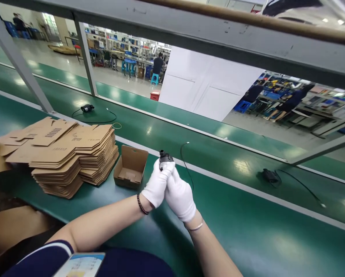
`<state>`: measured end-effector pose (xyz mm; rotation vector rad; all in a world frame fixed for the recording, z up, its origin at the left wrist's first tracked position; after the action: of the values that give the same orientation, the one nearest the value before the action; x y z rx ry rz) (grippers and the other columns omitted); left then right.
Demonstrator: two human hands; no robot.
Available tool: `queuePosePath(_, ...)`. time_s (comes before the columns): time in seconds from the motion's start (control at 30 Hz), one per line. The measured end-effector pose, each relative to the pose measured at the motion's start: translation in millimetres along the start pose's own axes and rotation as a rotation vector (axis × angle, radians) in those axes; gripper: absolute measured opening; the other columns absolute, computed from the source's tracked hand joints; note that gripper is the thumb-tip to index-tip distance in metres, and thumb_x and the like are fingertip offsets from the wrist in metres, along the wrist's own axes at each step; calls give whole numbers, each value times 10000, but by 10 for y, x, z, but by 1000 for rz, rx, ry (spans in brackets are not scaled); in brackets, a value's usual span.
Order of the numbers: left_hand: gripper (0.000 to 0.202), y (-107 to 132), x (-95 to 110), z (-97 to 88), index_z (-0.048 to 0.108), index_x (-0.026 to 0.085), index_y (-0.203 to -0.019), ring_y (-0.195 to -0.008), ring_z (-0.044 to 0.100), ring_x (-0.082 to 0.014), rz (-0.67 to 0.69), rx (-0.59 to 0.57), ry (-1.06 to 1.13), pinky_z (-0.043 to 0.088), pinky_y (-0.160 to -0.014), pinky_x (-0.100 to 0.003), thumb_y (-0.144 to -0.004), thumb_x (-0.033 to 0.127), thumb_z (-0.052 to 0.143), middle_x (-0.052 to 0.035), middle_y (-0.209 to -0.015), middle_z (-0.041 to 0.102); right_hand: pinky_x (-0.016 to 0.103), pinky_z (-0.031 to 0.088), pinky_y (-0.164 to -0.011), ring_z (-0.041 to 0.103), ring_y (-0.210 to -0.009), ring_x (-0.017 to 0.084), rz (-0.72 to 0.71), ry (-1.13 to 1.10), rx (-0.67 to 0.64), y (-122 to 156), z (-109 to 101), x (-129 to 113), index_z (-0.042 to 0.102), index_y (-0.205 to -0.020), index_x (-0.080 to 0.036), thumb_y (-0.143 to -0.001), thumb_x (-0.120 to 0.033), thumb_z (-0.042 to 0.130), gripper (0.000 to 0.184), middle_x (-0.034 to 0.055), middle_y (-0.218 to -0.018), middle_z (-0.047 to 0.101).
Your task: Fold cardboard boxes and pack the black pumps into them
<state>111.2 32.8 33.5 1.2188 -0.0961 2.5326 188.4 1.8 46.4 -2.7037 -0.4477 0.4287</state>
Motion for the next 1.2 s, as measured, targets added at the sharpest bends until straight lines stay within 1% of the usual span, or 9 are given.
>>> queuePosePath(0.13,550,175,3,-225,475,247,-1234,-989,629,-182,-56,49,135,496,-906,-345,-768,399,724,-73,-1162,612,298,561,-744,669,-1037,226,-177,90,-89,386,-322,-249,514,-1356,-181,-946,-205,355,441,140,-1410,522)
queuePosePath(0.23,754,295,163,-377,417,286,-1304,-898,656,-171,8,13,15,515,-858,-367,-662,277,812,-51,-1142,617,241,538,-667,700,-815,165,-224,114,22,519,-664,-205,653,-1151,-210,-958,-218,415,307,84,-1030,734)
queuePosePath(0.43,818,492,285,-430,458,240,-1348,-1181,572,-274,121,-105,-344,412,-1056,-436,-625,301,837,-80,-1257,613,247,525,-675,669,-742,142,-502,-21,177,284,-1104,-345,669,-1042,-212,-906,-140,549,195,47,-882,739)
queuePosePath(0.57,839,618,245,-363,524,203,-1319,-1261,510,-321,91,-326,-542,371,-1101,-442,-562,312,870,-89,-1283,612,262,542,-715,670,-782,144,-420,-378,165,-144,-899,-324,680,-951,-230,-877,-245,631,91,32,-900,725)
queuePosePath(0.7,979,669,323,-452,410,210,-1427,-1240,525,-319,170,-210,-678,367,-1098,-448,-553,230,851,-103,-1332,573,275,540,-630,644,-668,149,-76,-764,82,-386,-429,-198,661,-893,-206,-802,-438,687,251,16,-798,699)
queuePosePath(0.83,1028,691,382,-519,376,207,-1445,-1122,592,-269,161,-111,-427,423,-1038,-417,-536,191,856,-91,-1195,631,286,517,-673,636,-698,161,74,-676,69,-347,-148,-197,658,-836,-194,-861,-498,585,313,28,-790,689)
queuePosePath(0.93,845,646,509,-598,505,279,-1318,-917,639,-163,214,46,-78,463,-976,-368,-556,157,849,16,-923,659,286,484,-725,639,-753,168,-6,-398,61,-186,-72,-277,670,-842,-188,-964,-438,421,374,57,-817,693)
queuePosePath(1.07,566,514,714,-734,581,318,-1128,-1015,639,-184,249,150,212,477,-970,-429,-628,227,829,17,-1066,647,257,389,-567,583,-606,143,-330,-37,-93,168,-64,-575,669,-994,-176,-991,-318,374,327,46,-732,666)
queuePosePath(1.2,546,470,829,-878,596,232,-1098,-1062,625,-254,351,244,-136,443,-1008,-481,-628,364,839,-59,-1116,643,278,234,-481,468,-494,123,-582,161,-147,310,-395,-874,645,-912,-184,-964,-232,408,247,2,-604,587)
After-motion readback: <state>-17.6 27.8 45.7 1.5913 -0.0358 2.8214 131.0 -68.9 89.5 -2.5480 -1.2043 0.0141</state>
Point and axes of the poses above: each hand's wrist, its own y-axis away from the middle knuckle, its own z-axis out of the palm, x = y × z, the point moved 4 cm from there along -y, towards the middle knuckle
